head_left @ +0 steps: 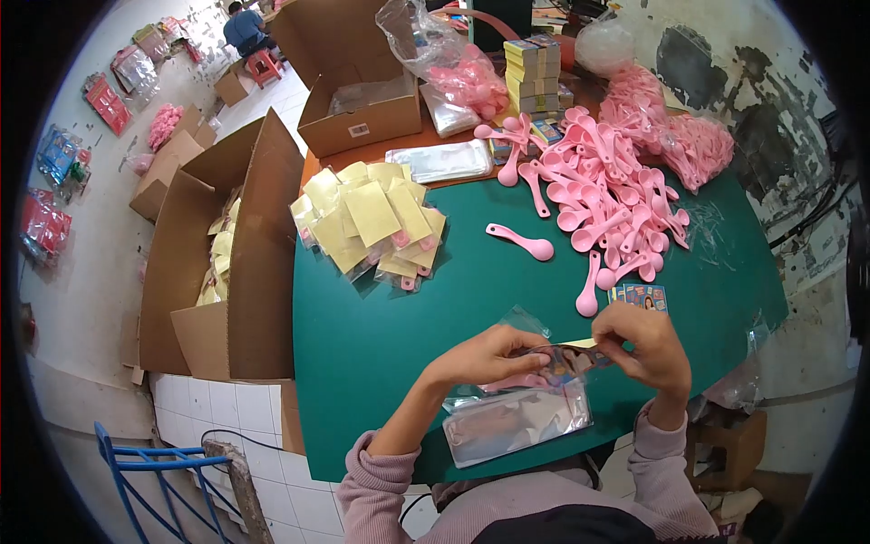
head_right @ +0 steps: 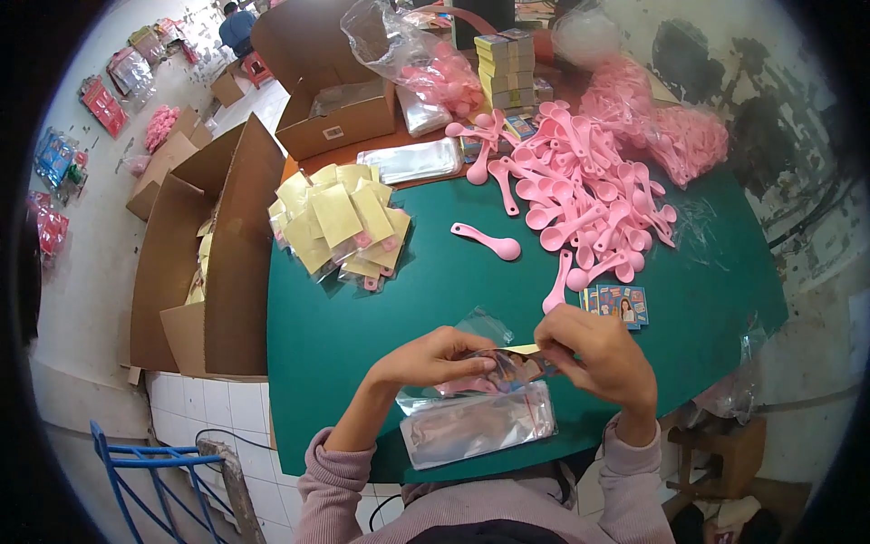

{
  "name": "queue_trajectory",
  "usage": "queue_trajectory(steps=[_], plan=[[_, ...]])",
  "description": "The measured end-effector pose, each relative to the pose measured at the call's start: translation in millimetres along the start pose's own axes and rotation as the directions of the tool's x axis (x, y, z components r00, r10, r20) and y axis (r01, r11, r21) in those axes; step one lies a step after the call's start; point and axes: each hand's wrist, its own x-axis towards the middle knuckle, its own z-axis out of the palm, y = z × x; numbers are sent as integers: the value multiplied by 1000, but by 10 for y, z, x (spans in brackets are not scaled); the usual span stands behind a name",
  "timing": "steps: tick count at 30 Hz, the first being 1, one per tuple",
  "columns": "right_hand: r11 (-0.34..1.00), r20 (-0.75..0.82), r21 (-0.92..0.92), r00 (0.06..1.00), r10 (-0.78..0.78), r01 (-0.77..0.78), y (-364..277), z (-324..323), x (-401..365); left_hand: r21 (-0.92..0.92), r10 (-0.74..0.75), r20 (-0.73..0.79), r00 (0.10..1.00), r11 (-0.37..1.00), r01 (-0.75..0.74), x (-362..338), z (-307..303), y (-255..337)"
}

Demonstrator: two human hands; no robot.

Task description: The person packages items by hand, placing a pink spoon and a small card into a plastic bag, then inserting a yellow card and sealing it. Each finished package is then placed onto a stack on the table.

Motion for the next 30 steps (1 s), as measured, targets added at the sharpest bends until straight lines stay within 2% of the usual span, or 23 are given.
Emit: queue_trajectory(steps=[4, 6, 10, 13, 15, 16, 18, 19, 21, 25, 27, 28, 30], plan=[[995, -65, -71, 995, -77, 73, 17, 77, -3, 95, -61, -27, 998, 993, 63, -17, 9, -44], [989, -66, -70, 989, -136, 131, 37, 114, -7, -21, -91, 15, 996, 996, 91, -32, -13, -75], [995, -11, -44, 996, -91, 90, 26, 76, 33, -150, -20, -13, 1000, 988, 18, 13, 46, -120], [988, -33, -109, 992, -118, 114, 73, 47, 40, -101, -73, 22, 997, 992, 75, 13, 33, -122], [994, -173, -85, 981, -83, 69, 77, 39, 40, -119, -203, 50, 978, 971, 208, 11, 10, -82], [994, -170, -87, 982, -85, 71, 77, 57, 40, -120, -201, 48, 978, 971, 206, 13, 12, -97], [980, -242, -164, 959, -149, 111, 76, 120, 30, -243, -139, -36, 990, 962, 126, 20, 24, -151], [980, -238, -164, 960, -149, 111, 70, 128, 16, -246, -138, -39, 990, 961, 125, 28, 42, -165], [994, -331, -111, 943, -25, -12, 59, 135, -11, -459, -110, -101, 989, 887, 52, 54, 79, -193], [997, -248, -77, 968, -25, 6, 65, 178, -18, -445, -162, -28, 986, 885, 133, 57, 37, -383], [995, -174, 45, 980, 93, -87, 122, 131, -43, -369, -170, -16, 985, 917, 152, 62, 0, -422], [995, -173, 45, 981, 92, -86, 118, 100, -36, -369, -169, -17, 985, 917, 151, 54, -25, -399], [967, -56, 150, 975, 216, -206, 79, 8, 1, -309, -230, 33, 973, 923, 228, 31, -67, -295]])
